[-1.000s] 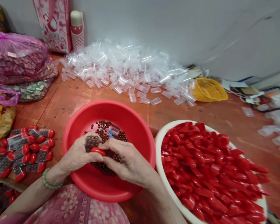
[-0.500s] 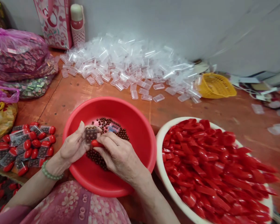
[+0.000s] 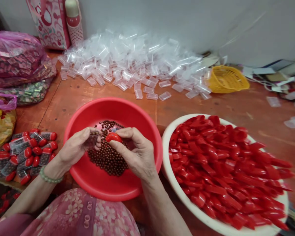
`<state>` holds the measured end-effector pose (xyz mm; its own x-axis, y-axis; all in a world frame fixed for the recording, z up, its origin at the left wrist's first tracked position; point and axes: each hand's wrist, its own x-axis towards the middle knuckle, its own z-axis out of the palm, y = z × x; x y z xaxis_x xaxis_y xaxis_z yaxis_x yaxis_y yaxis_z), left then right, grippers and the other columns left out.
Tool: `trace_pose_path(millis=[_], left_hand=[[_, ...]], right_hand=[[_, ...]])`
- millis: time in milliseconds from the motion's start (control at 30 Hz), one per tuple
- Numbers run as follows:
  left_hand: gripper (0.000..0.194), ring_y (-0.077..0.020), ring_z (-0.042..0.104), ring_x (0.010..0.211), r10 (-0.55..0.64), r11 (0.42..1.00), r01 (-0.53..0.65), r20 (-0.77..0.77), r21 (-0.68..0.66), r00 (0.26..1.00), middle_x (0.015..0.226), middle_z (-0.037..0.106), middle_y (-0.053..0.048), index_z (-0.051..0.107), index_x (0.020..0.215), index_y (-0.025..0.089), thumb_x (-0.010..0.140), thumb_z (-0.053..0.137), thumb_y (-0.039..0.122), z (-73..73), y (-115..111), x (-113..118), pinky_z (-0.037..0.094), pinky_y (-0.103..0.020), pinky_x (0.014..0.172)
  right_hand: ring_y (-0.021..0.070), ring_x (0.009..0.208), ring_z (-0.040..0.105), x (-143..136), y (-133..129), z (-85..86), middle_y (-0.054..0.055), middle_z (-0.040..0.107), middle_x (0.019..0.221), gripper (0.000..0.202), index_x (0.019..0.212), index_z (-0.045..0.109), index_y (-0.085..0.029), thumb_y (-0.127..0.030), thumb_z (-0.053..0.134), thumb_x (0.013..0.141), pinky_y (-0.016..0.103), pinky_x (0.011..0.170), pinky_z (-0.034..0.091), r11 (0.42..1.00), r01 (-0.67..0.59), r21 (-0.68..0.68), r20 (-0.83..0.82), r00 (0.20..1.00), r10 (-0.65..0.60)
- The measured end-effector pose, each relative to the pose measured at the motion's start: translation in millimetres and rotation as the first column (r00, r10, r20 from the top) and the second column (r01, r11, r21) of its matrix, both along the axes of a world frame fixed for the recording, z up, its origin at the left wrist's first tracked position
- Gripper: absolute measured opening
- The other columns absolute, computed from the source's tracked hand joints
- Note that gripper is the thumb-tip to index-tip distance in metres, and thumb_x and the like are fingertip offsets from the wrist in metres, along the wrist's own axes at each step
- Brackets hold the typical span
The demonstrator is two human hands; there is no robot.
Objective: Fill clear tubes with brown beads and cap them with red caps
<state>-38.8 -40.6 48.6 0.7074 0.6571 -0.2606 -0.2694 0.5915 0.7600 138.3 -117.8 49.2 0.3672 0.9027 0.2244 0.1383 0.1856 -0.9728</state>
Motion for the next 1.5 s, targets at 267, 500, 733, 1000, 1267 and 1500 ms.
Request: trace_pose_path(millis=[267, 500, 733, 1000, 1267, 1500], left_hand=[[0.047, -0.013, 0.065, 0.071, -0.045, 0.999, 0.043, 0.071, 0.029, 0.996, 0.082, 0.068, -0.006, 0.067, 0.101, 0.011, 0.088, 0.06, 0.055, 6.3, 2, -3, 0.053, -0.026, 0.07], [0.054, -0.0115, 0.061, 0.069, -0.004, 0.999, 0.0, 0.071, 0.05, 0.997, 0.085, 0.064, -0.004, 0.065, 0.104, 0.014, 0.082, 0.062, 0.063, 8.8, 1, -2, 0.051, -0.023, 0.062], [0.043, -0.0083, 0.057, 0.062, -0.091, 0.97, 0.117, -0.127, 0.215, 0.988, 0.074, 0.06, 0.001, 0.058, 0.105, 0.013, 0.079, 0.074, 0.044, 6.1, 1, -11, 0.046, -0.021, 0.059], [0.032, -0.0091, 0.052, 0.062, -0.131, 0.956, 0.155, -0.108, 0.25, 0.985, 0.07, 0.057, 0.001, 0.06, 0.096, 0.013, 0.082, 0.07, 0.04, 2.5, 2, -12, 0.043, -0.022, 0.059], [0.032, -0.0072, 0.049, 0.06, -0.175, 0.96, 0.19, -0.093, 0.203, 0.98, 0.069, 0.054, 0.002, 0.057, 0.085, 0.013, 0.078, 0.073, 0.041, -8.5, 3, -15, 0.04, -0.022, 0.057], [0.035, -0.0089, 0.054, 0.063, -0.184, 0.966, 0.203, -0.132, 0.158, 0.974, 0.074, 0.058, 0.0, 0.056, 0.096, 0.013, 0.08, 0.07, 0.042, -5.8, 7, -20, 0.044, -0.023, 0.06]], right_hand=[[0.0115, 0.08, 0.067, -8, 7, 2.3, -0.001, 0.069, 0.083, 0.018, 0.086, 0.07, -0.024, -0.013, 0.076, 0.073, 0.025, 0.077, 0.056, 1.0, -0.009, 0.012, -0.096, 0.995, 0.01], [0.0111, 0.075, 0.068, -16, 16, 16.0, -0.002, 0.072, 0.084, 0.02, 0.09, 0.071, -0.026, -0.018, 0.079, 0.073, 0.023, 0.07, 0.056, 0.998, 0.065, -0.015, -0.123, 0.99, -0.066], [0.0127, 0.078, 0.069, -26, 27, 25.5, -0.002, 0.074, 0.086, 0.019, 0.089, 0.074, -0.027, -0.018, 0.079, 0.073, 0.027, 0.074, 0.056, 0.999, 0.007, -0.037, -0.066, 0.998, -0.01], [0.0143, 0.079, 0.07, -34, 33, 25.8, -0.001, 0.074, 0.087, 0.019, 0.093, 0.073, -0.027, -0.016, 0.075, 0.077, 0.029, 0.074, 0.057, 0.989, -0.143, 0.039, 0.098, 0.985, 0.138], [0.0162, 0.077, 0.07, -31, 38, 28.7, 0.002, 0.075, 0.085, 0.014, 0.091, 0.073, -0.025, -0.015, 0.069, 0.081, 0.031, 0.074, 0.057, 0.952, -0.305, 0.012, 0.329, 0.9, 0.285], [0.0177, 0.078, 0.069, -4, 31, 27.9, 0.003, 0.075, 0.086, 0.016, 0.094, 0.072, -0.024, -0.017, 0.072, 0.08, 0.033, 0.075, 0.056, 0.961, -0.273, -0.046, 0.526, 0.811, 0.256]])
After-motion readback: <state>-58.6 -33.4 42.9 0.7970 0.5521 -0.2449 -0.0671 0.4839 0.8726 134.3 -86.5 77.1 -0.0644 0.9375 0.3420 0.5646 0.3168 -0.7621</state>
